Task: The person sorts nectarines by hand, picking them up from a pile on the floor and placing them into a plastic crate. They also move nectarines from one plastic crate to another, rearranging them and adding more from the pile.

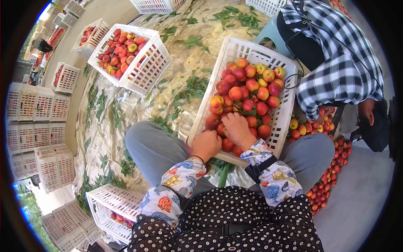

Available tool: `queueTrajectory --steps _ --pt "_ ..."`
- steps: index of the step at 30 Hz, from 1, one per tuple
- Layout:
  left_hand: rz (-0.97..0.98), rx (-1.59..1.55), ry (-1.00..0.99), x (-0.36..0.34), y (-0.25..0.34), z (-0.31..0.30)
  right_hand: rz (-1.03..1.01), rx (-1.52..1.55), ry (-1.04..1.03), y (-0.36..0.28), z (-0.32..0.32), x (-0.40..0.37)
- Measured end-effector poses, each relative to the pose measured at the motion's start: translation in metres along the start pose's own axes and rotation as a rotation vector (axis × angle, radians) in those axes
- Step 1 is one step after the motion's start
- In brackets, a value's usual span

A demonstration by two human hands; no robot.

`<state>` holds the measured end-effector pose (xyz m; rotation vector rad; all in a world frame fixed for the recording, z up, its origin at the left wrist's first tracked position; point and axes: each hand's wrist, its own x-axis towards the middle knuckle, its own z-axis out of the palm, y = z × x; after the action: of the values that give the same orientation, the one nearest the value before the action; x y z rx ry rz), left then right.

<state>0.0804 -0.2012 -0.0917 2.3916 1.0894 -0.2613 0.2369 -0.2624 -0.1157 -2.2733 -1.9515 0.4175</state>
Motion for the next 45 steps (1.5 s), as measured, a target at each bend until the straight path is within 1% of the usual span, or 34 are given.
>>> queueTrajectory --steps 1,3,7,9,10,12,13,14,16,18,20,21,23,24,26,28,30,31,32,34,35,36,38,39,40,42,43,45 --pt "0.01 -0.013 0.003 0.0 0.0 0.0 -0.011 -0.002 -0.006 -0.004 0.012 -0.003" --pt "0.012 -0.031 0.014 0.001 -0.001 0.001 0.093 0.079 -0.018 -0.013 0.025 -0.007" --pt "0.041 -0.051 0.057 -0.002 -0.002 0.004 0.087 0.18 -0.098 0.002 0.019 -0.004" --pt "0.04 -0.053 0.068 -0.002 -0.002 0.004 0.029 0.412 -0.152 0.019 0.016 0.004" --pt "0.042 -0.062 0.075 -0.002 -0.002 0.003 0.026 0.41 -0.161 0.022 0.013 0.005" --pt "0.041 -0.073 0.08 -0.003 -0.003 0.004 0.207 0.463 -0.349 0.024 0.003 0.006" --pt "0.052 -0.064 0.081 -0.003 -0.004 0.005 0.103 0.352 -0.294 0.016 -0.003 0.003" --pt "0.066 -0.056 0.084 -0.001 -0.004 0.006 0.105 0.35 -0.295 0.012 -0.005 0.003" --pt "0.069 -0.063 0.105 -0.001 -0.005 0.011 0.049 0.094 -0.332 0.009 -0.008 0.007" --pt "0.07 -0.069 0.123 -0.002 -0.005 0.013 0.048 0.037 -0.329 0.008 -0.014 0.014" --pt "0.065 -0.054 0.123 -0.002 -0.005 0.011 0.083 0.308 0.103 0.002 -0.03 0.027" --pt "0.07 -0.053 0.122 -0.002 -0.004 0.009 0.088 0.307 0.106 0.002 -0.029 0.035" --pt "0.076 -0.047 0.144 -0.003 -0.002 0.006 0.082 0.349 0.322 0.006 -0.023 0.049" --pt "0.091 -0.047 0.146 -0.001 -0.001 0.004 0.091 0.341 0.331 0.008 -0.014 0.054" --pt "0.07 -0.038 0.112 -0.003 -0.001 0.003 0.144 0.306 0.17 0.008 0.006 0.059" --pt "0.102 -0.047 0.128 -0.002 -0.003 0.004 0.143 0.263 0.181 0.003 -0.003 0.057" --pt "0.105 -0.032 0.128 -0.002 -0.003 0.005 0.117 0.181 -0.002 -0.001 -0.009 0.046" --pt "0.107 -0.038 0.127 -0.003 -0.001 0.004 0.169 0.146 -0.013 -0.001 -0.008 0.039" --pt "0.104 -0.03 0.119 -0.003 0.0 0.003 0.17 0.141 -0.013 0.001 -0.001 0.03" --pt "0.096 -0.018 0.109 -0.003 -0.001 0.0 0.107 0.0 -0.073 0.003 0.003 0.018" --pt "0.089 -0.033 0.12 -0.002 -0.001 0.001 0.162 0.035 -0.062 0.005 0.006 0.019" --pt "0.079 -0.051 0.125 -0.004 -0.001 0.003 0.153 0.037 -0.072 0.009 0.009 0.021" --pt "0.07 -0.058 0.108 -0.005 -0.001 0.002 0.332 0.142 -0.128 0.012 -0.011 0.033" --pt "0.074 -0.059 0.108 -0.003 -0.001 0.001 0.352 0.177 -0.076 0.014 -0.016 0.037" --pt "0.07 -0.062 0.111 -0.002 0.0 0.001 0.347 0.174 -0.076 0.012 -0.021 0.039" --pt "0.051 -0.074 0.097 -0.004 0.0 0.002 0.299 0.208 0.088 0.003 -0.027 0.043" --pt "0.05 -0.073 0.097 -0.004 -0.001 0.003 0.297 0.209 0.088 0.0 -0.018 0.043" --pt "0.055 -0.075 0.103 -0.003 -0.002 0.007 0.242 0.087 -0.004 -0.003 0.003 0.045"
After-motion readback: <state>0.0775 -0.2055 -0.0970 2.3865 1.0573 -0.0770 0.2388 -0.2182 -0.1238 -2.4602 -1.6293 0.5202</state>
